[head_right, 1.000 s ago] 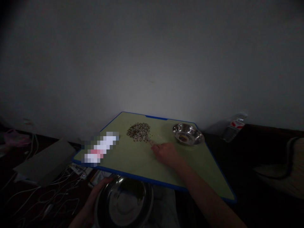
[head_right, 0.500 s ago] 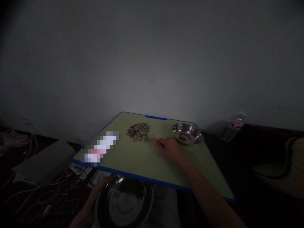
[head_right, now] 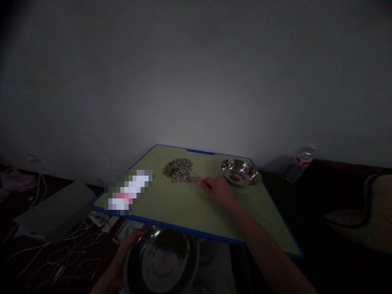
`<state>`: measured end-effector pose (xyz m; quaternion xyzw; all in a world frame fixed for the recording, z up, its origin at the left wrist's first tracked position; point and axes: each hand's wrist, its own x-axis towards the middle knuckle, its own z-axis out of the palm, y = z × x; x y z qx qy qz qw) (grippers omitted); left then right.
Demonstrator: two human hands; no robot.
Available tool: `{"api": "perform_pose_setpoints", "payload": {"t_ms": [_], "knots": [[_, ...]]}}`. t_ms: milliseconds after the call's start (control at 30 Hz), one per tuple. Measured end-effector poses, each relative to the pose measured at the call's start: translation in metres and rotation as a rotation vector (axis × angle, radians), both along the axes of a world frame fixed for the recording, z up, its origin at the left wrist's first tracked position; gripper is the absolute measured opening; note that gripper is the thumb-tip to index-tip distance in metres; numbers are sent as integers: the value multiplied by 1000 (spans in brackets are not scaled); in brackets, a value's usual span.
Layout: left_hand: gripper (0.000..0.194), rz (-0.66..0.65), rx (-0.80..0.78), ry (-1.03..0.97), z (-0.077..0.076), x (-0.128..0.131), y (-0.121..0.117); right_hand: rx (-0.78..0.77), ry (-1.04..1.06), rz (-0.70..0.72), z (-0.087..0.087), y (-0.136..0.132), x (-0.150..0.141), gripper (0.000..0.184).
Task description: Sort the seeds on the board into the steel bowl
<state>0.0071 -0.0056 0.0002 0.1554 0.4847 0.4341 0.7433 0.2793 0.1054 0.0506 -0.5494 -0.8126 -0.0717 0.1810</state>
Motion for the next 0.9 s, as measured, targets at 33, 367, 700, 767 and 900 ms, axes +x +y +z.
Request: {"api": "perform_pose_setpoints", "payload": {"t_ms": [33, 367, 700, 767, 900], "knots": [[13, 12, 10, 2, 0, 0, 0, 4, -5, 3, 0, 0, -1, 38], [13, 15, 22, 48, 11, 3, -3, 33, -67, 18, -1, 2, -13, 39], [11, -16, -56, 18, 23, 9, -3, 66, -314, 39, -1, -1, -25, 34], [11, -8, -54, 12, 23, 9, -4, 58, -360, 57, 0, -2, -25, 30], [13, -26, -75, 27, 17, 7, -3, 58, -405, 69, 2, -3, -24, 26]]}}
